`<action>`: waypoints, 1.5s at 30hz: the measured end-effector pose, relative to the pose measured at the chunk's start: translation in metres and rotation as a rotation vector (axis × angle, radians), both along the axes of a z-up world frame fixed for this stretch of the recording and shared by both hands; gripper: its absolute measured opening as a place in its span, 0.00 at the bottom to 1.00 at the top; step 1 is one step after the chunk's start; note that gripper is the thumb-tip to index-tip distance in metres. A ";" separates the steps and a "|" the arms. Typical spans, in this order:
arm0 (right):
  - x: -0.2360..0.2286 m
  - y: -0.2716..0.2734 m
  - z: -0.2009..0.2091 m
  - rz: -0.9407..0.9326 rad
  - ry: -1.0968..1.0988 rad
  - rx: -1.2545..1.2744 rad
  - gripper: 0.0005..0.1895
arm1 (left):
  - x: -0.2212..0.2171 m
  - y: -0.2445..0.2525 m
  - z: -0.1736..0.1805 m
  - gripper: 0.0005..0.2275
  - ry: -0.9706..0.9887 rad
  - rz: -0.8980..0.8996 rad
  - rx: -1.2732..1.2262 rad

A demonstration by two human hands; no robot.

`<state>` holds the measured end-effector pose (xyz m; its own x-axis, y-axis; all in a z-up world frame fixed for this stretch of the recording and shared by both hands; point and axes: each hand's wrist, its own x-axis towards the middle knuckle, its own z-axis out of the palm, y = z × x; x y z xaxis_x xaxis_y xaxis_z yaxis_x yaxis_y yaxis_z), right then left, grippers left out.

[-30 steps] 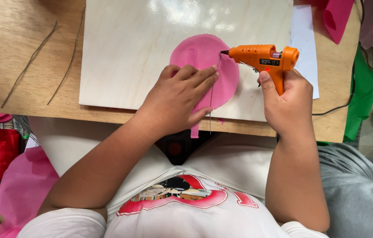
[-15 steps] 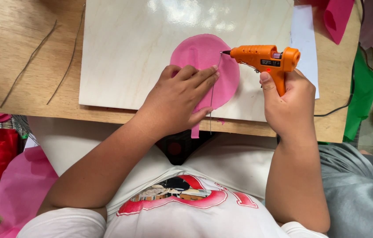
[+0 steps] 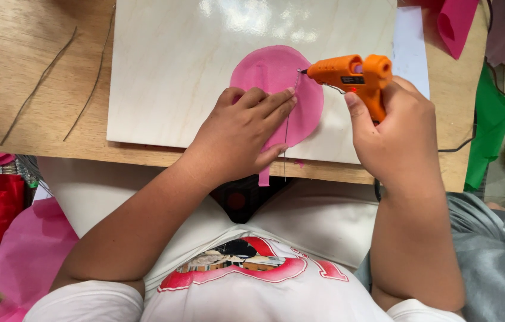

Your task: Attaching pink fabric strips to a circular base using a hot glue gun.

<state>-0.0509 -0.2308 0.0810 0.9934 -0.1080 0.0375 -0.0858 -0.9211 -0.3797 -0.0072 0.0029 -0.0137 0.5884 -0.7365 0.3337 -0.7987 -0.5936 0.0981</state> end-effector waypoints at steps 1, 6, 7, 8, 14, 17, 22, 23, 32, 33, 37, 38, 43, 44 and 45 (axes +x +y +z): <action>0.002 0.002 0.005 0.051 -0.004 -0.060 0.15 | 0.000 0.000 0.000 0.32 -0.004 0.001 -0.002; 0.001 0.002 0.011 0.129 -0.140 -0.153 0.12 | 0.000 0.001 0.001 0.31 0.013 -0.003 -0.012; 0.000 -0.003 0.010 0.138 -0.223 -0.148 0.11 | 0.000 0.001 0.002 0.31 0.021 -0.005 -0.011; -0.002 -0.012 0.009 0.139 -0.226 -0.149 0.11 | 0.000 0.001 0.001 0.31 0.018 -0.004 -0.012; -0.012 -0.088 -0.013 -0.231 -0.173 0.523 0.13 | -0.001 0.001 -0.002 0.29 0.015 -0.008 -0.011; -0.020 -0.144 -0.040 -0.393 -0.140 0.701 0.16 | 0.000 0.001 -0.002 0.29 0.013 -0.008 -0.004; -0.021 -0.139 -0.043 -0.897 0.050 0.380 0.24 | -0.001 0.001 0.000 0.28 0.036 -0.019 -0.046; -0.022 -0.134 -0.043 -0.895 0.047 0.380 0.24 | -0.001 0.001 0.000 0.28 0.033 -0.017 -0.046; -0.030 -0.178 -0.090 -0.620 -0.147 -0.075 0.15 | -0.001 0.001 -0.001 0.29 0.019 -0.019 -0.068; -0.029 -0.178 -0.084 -0.543 -0.272 -0.214 0.14 | -0.001 0.001 -0.001 0.30 0.004 -0.011 -0.053; 0.000 -0.147 -0.030 -0.155 -0.544 -0.320 0.10 | -0.001 0.002 -0.004 0.30 -0.011 0.000 -0.039; 0.017 -0.128 -0.015 -0.151 -0.548 -0.320 0.10 | -0.001 0.001 -0.004 0.30 -0.014 0.005 -0.041; 0.113 -0.011 0.033 0.597 -0.604 -0.159 0.10 | 0.000 0.001 -0.005 0.32 0.003 -0.011 -0.066; 0.134 0.011 0.028 0.603 -0.607 -0.157 0.10 | -0.001 0.001 -0.006 0.32 0.000 -0.005 -0.066; 0.155 0.033 0.023 0.737 -0.586 -0.157 0.12 | 0.000 0.000 -0.007 0.31 0.003 -0.006 -0.070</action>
<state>0.1044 -0.1974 0.1037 0.6279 0.5864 0.5117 0.7012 -0.7115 -0.0451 -0.0075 0.0031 -0.0206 0.5852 -0.7148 0.3828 -0.8018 -0.5805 0.1420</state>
